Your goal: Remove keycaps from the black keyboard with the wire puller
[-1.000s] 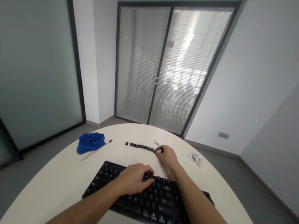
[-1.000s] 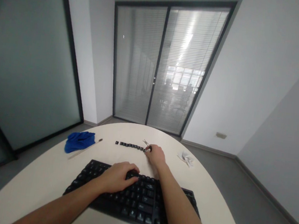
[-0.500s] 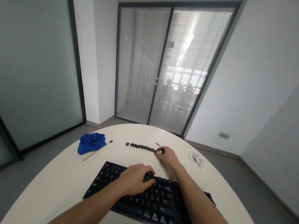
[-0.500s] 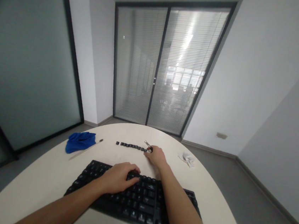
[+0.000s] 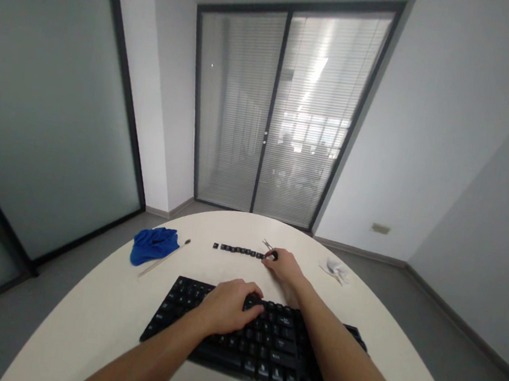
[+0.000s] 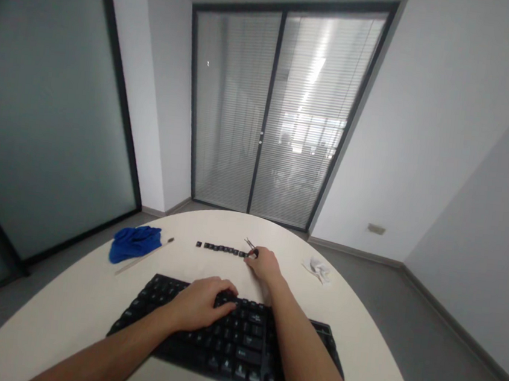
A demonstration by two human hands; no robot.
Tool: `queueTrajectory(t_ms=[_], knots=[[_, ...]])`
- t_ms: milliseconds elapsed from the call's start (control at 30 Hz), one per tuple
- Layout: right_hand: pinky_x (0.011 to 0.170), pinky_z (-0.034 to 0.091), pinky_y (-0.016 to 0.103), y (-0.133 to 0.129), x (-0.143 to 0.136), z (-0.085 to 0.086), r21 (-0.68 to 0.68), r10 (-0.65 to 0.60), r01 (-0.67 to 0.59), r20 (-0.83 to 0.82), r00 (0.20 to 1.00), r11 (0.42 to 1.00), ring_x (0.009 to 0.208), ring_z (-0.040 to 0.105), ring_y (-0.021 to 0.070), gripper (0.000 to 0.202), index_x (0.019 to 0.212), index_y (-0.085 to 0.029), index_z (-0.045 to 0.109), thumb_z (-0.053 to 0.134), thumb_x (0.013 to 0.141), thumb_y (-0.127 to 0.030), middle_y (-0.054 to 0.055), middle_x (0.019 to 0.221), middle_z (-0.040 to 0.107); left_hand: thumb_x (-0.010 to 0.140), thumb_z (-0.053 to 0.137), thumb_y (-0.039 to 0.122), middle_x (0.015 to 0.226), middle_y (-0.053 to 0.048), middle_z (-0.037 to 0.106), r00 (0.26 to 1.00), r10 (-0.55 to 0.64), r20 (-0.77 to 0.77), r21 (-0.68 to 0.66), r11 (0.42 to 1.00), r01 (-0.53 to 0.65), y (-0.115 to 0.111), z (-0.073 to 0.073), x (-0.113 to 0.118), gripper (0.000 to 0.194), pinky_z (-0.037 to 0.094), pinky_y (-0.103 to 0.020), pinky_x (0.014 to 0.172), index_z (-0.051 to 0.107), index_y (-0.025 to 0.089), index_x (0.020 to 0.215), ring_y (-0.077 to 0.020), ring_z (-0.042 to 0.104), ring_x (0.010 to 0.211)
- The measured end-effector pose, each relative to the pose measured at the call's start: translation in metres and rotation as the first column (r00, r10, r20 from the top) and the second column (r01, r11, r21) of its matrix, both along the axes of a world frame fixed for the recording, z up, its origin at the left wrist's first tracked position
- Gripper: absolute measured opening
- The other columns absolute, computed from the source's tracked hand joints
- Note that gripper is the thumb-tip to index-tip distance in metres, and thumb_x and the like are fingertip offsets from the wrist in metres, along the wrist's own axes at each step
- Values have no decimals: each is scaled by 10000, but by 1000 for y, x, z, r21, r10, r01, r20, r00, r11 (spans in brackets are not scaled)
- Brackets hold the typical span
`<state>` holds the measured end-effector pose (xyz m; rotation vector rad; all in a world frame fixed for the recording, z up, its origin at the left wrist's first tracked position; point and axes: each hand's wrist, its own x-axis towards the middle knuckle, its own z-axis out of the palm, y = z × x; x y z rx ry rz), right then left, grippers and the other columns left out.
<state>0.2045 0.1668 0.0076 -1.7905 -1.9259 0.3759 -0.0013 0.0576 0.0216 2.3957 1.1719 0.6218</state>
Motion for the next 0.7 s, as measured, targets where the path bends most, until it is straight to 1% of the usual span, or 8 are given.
queueTrajectory(t_ms=[167, 267, 333, 433, 500, 533, 600, 700], knots=[[683, 419, 270, -4, 1, 7, 4, -19, 19, -43, 999, 1000, 760, 632, 203, 337, 1007, -164, 686, 724, 716, -329, 64, 807, 706, 848, 556, 466, 985, -64, 702, 1000, -8, -4, -4, 1000, 7, 0, 0, 1, 322, 473, -358, 823, 681, 262, 1064, -258, 645, 902], [683, 416, 280, -14, 4, 20, 24, -27, 29, -93, 995, 999, 738, 625, 200, 303, 1011, -162, 640, 576, 851, -411, 59, 764, 695, 863, 550, 442, 1029, -51, 715, 998, -60, 16, -1, 998, 60, 2, 1, -1, 313, 466, -342, 860, 695, 274, 1084, -247, 643, 955], [685, 418, 279, -26, 8, 29, 36, -11, 16, -133, 991, 999, 711, 619, 187, 316, 980, -168, 613, 432, 932, -423, 44, 720, 684, 864, 557, 420, 1045, -35, 724, 995, -98, 21, -3, 995, 98, 5, 3, -6, 294, 460, -333, 876, 708, 282, 1075, -241, 643, 981], [679, 429, 272, -49, 14, 40, 40, 43, -36, -182, 982, 999, 672, 611, 168, 414, 823, -174, 600, 335, 963, -459, 37, 715, 671, 850, 579, 396, 1030, -22, 737, 992, -124, 18, -30, 992, 124, 10, 6, -15, 264, 462, -319, 864, 726, 277, 1033, -233, 656, 971], [676, 436, 278, -66, 17, 44, 44, 126, -118, -260, 957, 992, 668, 604, 171, 496, 751, -173, 598, 288, 969, -493, 39, 709, 655, 837, 591, 388, 1016, -20, 742, 992, -124, -3, -48, 991, 124, 13, 8, -21, 250, 465, -317, 846, 733, 270, 1006, -235, 664, 957], [698, 437, 286, -75, 18, 44, 73, 159, -143, -296, 942, 987, 701, 600, 178, 512, 746, -174, 603, 283, 968, -506, 38, 722, 647, 833, 593, 389, 1011, -21, 743, 993, -114, -18, -51, 992, 113, 13, 9, -22, 247, 467, -316, 832, 733, 267, 996, -237, 667, 944], [720, 428, 301, -90, 17, 43, 102, 172, -148, -292, 941, 984, 736, 581, 188, 530, 751, -184, 619, 277, 966, -527, 24, 714, 620, 833, 585, 401, 989, -23, 742, 994, -94, -61, -36, 995, 92, 11, 11, -22, 241, 469, -315, 803, 729, 260, 964, -239, 668, 918], [681, 422, 288, -106, 11, 38, 113, 209, -181, -330, 921, 977, 695, 549, 171, 463, 887, -195, 639, 334, 956, -536, -2, 694, 563, 834, 570, 398, 952, -30, 724, 992, -47, -114, 34, 998, 52, 5, 13, -15, 224, 466, -306, 775, 699, 238, 924, -232, 652, 893]])
